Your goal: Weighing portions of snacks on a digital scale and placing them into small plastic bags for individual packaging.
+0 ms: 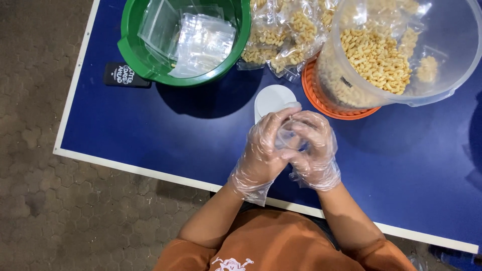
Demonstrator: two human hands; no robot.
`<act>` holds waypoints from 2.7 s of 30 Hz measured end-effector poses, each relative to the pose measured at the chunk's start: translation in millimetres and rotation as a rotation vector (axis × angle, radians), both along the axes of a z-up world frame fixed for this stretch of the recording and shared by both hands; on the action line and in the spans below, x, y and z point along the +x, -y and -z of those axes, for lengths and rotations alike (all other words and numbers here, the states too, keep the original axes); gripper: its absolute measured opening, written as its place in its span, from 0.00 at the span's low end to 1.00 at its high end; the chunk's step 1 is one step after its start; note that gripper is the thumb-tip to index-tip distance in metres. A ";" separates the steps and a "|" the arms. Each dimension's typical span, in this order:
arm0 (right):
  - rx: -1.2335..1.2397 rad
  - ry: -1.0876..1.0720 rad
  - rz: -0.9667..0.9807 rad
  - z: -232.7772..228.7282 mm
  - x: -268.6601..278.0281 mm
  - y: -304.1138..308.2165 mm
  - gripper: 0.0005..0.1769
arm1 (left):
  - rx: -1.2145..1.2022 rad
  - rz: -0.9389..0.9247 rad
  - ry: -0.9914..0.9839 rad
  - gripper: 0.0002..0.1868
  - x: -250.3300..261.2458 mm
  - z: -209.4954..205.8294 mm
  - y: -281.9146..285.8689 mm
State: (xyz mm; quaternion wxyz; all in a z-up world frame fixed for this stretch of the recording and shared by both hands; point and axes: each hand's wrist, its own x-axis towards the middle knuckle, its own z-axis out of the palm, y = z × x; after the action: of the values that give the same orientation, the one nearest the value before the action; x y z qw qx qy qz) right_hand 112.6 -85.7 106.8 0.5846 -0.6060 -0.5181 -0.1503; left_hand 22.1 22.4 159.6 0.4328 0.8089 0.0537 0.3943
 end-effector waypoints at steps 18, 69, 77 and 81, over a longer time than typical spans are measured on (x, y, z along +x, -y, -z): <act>-0.472 0.049 -0.036 -14.3 22.7 21.4 0.14 | 0.215 -0.373 -0.029 0.17 -26.2 170.8 -55.6; -0.599 0.253 -0.074 -83.5 139.6 0.3 0.11 | 0.245 -0.282 0.062 0.14 23.6 167.1 -97.1; -0.808 -0.133 -0.363 -19.8 49.7 -77.6 0.09 | 0.202 -0.286 0.091 0.22 27.4 188.3 -101.9; -0.837 -0.245 -0.280 -1.0 39.5 -90.3 0.14 | 0.192 -0.300 0.092 0.24 26.2 187.0 -102.9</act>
State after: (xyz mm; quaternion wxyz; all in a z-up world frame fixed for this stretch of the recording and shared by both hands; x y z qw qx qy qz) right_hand 152.1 4.6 107.8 0.3608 -0.7274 -0.5385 0.2253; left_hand 48.3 125.2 -27.4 0.2921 0.8105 0.1159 0.4943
